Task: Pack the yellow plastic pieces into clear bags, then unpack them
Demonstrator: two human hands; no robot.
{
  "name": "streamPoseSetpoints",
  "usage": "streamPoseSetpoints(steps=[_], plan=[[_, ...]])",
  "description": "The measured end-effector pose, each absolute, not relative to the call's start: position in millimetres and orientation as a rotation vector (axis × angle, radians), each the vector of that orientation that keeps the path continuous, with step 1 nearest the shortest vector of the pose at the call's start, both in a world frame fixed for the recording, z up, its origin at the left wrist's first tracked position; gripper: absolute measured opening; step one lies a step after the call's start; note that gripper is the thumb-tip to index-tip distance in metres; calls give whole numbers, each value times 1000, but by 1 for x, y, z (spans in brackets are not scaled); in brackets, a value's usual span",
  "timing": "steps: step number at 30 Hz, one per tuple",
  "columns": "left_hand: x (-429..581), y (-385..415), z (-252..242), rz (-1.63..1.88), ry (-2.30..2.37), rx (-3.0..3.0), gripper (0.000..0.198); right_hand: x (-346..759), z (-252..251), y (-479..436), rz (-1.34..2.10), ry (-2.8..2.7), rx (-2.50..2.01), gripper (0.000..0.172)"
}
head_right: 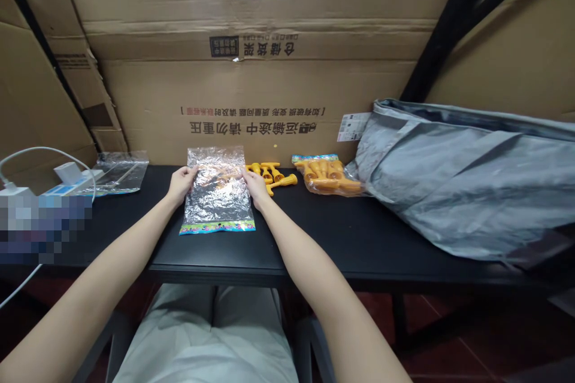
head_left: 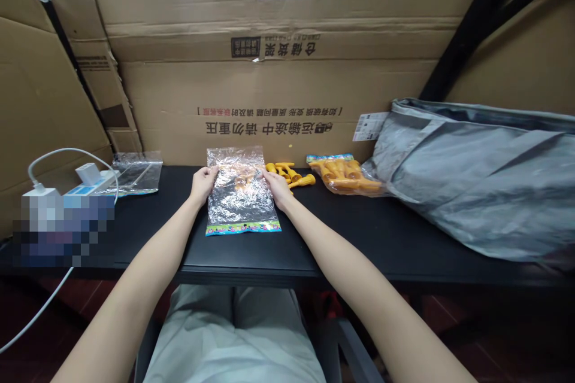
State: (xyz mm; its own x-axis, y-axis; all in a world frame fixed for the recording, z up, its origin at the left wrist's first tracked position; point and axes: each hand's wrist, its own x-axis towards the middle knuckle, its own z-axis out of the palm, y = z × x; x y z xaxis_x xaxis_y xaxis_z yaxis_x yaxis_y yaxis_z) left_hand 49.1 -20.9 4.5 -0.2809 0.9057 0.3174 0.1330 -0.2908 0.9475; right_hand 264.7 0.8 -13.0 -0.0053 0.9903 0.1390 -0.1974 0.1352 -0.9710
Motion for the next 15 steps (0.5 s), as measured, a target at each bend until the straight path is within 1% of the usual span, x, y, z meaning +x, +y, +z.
streamPoseSetpoints(steps=[3, 6, 11, 13, 15], plan=[[50, -20, 4, 1638, 1294, 1352, 41, 265, -15, 4, 1125, -1138, -935, 32], [50, -18, 2, 1664, 1245, 1348, 40, 264, -17, 6, 1136, -1137, -916, 31], [44, -10, -4, 1725, 1380, 1438, 28, 264, -16, 5, 1064, -1131, -901, 28], [42, -9, -4, 1719, 1516, 1561, 35, 265, -15, 5, 1019, -1097, -889, 27], [45, -13, -2, 1668, 1640, 1814, 48, 267, -13, 6, 959, -1067, -886, 26]])
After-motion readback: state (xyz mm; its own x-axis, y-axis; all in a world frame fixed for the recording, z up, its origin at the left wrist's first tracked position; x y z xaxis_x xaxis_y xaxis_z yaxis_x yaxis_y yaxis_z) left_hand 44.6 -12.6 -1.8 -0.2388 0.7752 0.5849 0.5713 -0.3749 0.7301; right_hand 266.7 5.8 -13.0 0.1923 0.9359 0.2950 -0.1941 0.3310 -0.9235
